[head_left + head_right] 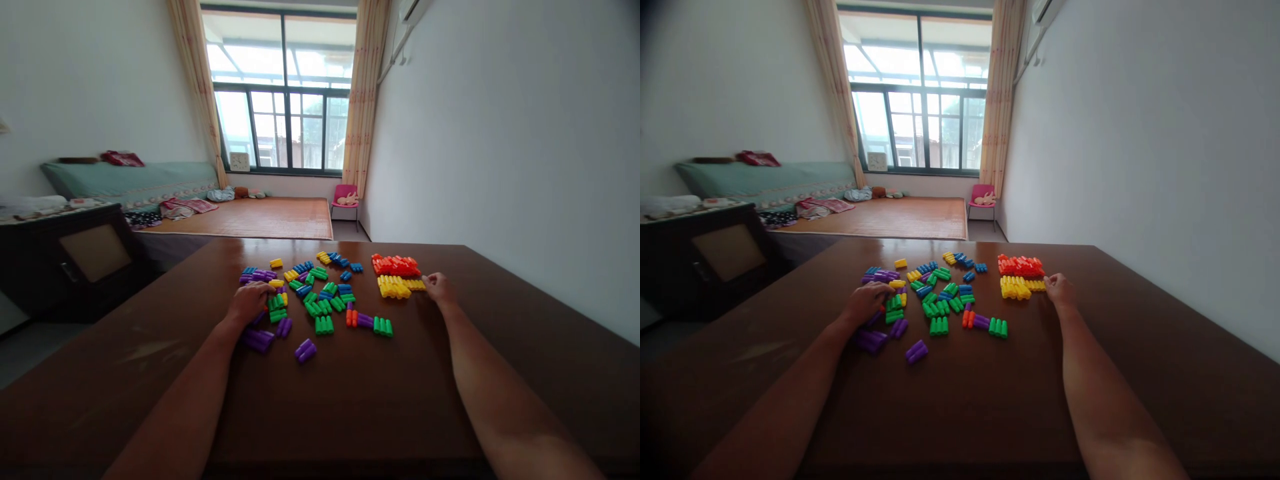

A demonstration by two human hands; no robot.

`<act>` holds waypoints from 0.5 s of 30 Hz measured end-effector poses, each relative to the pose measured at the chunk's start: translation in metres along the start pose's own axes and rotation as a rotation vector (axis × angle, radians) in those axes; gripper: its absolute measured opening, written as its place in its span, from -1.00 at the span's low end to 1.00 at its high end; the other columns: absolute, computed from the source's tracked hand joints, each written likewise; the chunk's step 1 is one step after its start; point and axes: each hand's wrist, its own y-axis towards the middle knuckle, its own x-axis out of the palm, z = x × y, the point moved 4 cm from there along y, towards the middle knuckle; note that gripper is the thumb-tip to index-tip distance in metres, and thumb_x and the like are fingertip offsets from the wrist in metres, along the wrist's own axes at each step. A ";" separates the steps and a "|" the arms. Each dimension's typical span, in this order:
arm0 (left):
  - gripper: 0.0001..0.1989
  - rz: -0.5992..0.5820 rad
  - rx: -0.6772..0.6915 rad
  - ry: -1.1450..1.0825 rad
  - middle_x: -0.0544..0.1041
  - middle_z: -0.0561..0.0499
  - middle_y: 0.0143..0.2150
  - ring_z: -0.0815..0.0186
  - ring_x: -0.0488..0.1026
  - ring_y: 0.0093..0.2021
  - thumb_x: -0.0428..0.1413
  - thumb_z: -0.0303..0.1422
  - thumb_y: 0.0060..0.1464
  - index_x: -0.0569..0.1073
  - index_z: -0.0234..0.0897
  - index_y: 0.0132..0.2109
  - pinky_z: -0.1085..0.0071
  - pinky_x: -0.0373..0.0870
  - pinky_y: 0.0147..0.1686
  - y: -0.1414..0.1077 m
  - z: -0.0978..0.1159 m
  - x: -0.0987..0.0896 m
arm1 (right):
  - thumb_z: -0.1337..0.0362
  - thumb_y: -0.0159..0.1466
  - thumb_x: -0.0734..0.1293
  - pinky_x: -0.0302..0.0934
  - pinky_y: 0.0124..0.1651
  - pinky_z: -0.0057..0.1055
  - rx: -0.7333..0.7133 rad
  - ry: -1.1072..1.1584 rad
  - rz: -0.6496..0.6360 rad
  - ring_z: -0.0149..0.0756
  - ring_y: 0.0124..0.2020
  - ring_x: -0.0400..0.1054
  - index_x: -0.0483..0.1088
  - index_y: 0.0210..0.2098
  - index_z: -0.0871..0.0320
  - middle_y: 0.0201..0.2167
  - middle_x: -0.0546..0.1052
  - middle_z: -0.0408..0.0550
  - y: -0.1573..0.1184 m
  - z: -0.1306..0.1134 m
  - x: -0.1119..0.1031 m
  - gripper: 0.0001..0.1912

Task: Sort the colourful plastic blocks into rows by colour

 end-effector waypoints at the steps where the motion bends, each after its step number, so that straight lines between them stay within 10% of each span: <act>1: -0.67 0.008 -0.010 0.010 0.58 0.03 -0.06 0.23 0.47 -0.03 -0.07 -0.42 0.12 0.56 -0.12 -0.14 0.36 0.34 -0.02 -0.001 0.001 -0.001 | 0.07 0.23 0.24 0.27 -0.27 -0.30 -0.032 0.045 0.038 -0.13 -0.31 0.46 0.45 -0.25 0.16 -0.31 0.58 0.09 -0.001 -0.009 -0.004 -0.70; 7: -0.67 -0.010 -0.077 0.011 0.58 0.01 -0.07 0.23 0.47 -0.03 -0.06 -0.44 0.13 0.57 -0.12 -0.13 0.36 0.34 -0.04 -0.005 0.004 -0.002 | 0.14 0.30 0.17 0.27 -0.12 -0.31 -0.497 0.225 -0.061 -0.20 -0.25 0.44 0.41 -0.09 0.12 -0.17 0.56 0.06 -0.043 -0.129 -0.005 -0.69; 11: -0.69 -0.023 -0.080 -0.016 0.58 0.00 -0.07 0.23 0.46 -0.04 -0.03 -0.44 0.14 0.58 -0.12 -0.13 0.36 0.33 -0.04 -0.006 0.008 -0.001 | 0.27 0.26 0.23 0.20 0.06 -0.26 -0.892 0.107 -0.334 -0.16 -0.01 0.36 0.40 0.00 0.08 -0.03 0.51 0.02 -0.084 -0.225 0.030 -0.67; 15: -0.70 -0.025 -0.095 -0.052 0.58 0.01 -0.11 0.24 0.46 -0.08 -0.02 -0.43 0.15 0.59 -0.10 -0.15 0.35 0.33 -0.05 -0.007 0.010 0.000 | 0.43 0.14 0.28 0.13 0.13 -0.10 -0.948 -0.156 -0.405 -0.04 0.20 0.15 0.22 0.22 0.11 0.20 0.33 0.11 -0.077 -0.281 0.070 -0.36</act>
